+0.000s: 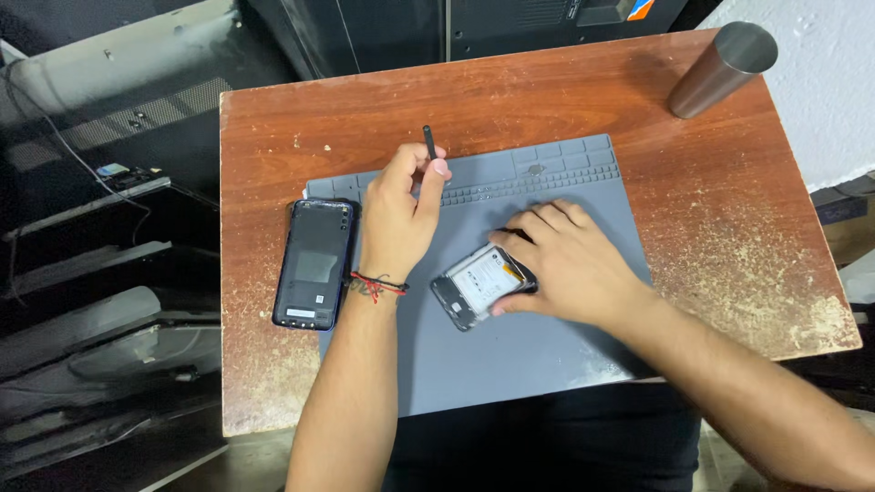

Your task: The person uses a small black tool to pry and remove several small components from the back of a disassembled smartphone. The removed pieces are placed on the gray mat. The phone remains open with the battery exposed throughout the clip.

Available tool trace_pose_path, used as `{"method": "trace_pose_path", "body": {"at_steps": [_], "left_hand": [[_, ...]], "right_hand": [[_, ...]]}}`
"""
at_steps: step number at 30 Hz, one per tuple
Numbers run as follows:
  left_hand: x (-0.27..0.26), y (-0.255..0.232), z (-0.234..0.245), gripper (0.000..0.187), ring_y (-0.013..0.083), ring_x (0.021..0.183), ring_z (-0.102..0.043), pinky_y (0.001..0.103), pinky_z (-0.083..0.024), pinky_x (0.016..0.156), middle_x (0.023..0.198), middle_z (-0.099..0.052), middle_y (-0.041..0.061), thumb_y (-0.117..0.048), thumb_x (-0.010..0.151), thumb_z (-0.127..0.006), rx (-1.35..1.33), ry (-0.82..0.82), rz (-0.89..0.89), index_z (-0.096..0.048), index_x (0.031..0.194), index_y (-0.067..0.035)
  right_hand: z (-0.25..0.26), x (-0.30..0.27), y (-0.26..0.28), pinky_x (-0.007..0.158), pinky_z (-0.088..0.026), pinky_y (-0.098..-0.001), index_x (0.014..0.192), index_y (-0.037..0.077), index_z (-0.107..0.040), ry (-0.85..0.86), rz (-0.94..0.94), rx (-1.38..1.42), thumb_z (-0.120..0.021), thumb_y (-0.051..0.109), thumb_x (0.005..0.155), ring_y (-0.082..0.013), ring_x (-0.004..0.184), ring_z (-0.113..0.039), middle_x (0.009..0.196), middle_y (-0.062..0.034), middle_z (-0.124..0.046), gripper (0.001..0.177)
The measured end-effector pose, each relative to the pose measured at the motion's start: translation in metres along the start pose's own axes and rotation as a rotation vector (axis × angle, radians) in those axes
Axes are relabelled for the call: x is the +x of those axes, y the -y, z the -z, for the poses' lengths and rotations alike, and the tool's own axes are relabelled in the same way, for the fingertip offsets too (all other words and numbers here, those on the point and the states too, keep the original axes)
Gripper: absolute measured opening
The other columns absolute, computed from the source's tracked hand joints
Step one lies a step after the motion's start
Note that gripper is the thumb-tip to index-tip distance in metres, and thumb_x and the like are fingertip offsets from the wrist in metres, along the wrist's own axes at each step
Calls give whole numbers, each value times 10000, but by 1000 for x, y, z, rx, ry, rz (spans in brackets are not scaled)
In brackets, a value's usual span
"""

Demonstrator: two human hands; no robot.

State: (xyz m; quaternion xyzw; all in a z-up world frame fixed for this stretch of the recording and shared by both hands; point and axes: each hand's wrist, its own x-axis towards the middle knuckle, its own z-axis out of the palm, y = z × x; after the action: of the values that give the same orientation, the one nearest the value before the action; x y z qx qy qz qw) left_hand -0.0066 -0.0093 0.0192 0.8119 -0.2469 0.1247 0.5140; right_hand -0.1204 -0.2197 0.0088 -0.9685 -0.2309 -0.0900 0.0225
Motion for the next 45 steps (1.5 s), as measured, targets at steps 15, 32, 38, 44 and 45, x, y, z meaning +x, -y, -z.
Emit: {"method": "trace_pose_path", "body": {"at_steps": [15, 32, 38, 44, 45], "left_hand": [[0, 2, -3, 106, 233, 796, -711, 366, -562, 761, 849, -765, 24, -190, 1033, -592, -15, 6, -2, -673, 1086, -145], [-3, -15, 4, 137, 437, 811, -686, 525, -521, 748, 790, -632, 187, -237, 906, -555, 239, 532, 117, -514, 947, -113], [-10, -12, 3, 186, 462, 881, -686, 539, -522, 805, 836, -641, 195, -197, 857, -616, 255, 660, 138, -464, 943, -133], [-10, -3, 1, 160, 439, 882, -697, 527, -534, 800, 819, -655, 180, -188, 866, -595, 305, 662, 139, -458, 935, -143], [-9, -4, 2, 158, 440, 888, -698, 528, -534, 808, 819, -658, 186, -192, 868, -595, 303, 665, 144, -460, 935, -142]], "right_hand": [[-5, 38, -23, 809, -516, -410, 1209, 240, -732, -118, -276, -7, -689, 517, 958, -219, 936, -704, 963, 30, -666, 377], [-27, 69, -38, 691, -514, -342, 826, 208, -690, -85, -46, -141, -663, 229, 930, -202, 805, -706, 799, 31, -665, 110], [-31, 91, -50, 685, -571, -437, 828, 176, -677, 243, -172, 48, -693, 257, 881, -285, 814, -738, 818, -38, -693, 98], [-12, 85, -42, 693, -588, -410, 907, 76, -673, 247, -123, 67, -583, 204, 969, -300, 795, -747, 855, -104, -690, 168], [-5, 83, -38, 674, -591, -385, 919, 54, -678, 209, -97, 40, -530, 155, 1010, -288, 755, -744, 846, -112, -685, 201]]}}
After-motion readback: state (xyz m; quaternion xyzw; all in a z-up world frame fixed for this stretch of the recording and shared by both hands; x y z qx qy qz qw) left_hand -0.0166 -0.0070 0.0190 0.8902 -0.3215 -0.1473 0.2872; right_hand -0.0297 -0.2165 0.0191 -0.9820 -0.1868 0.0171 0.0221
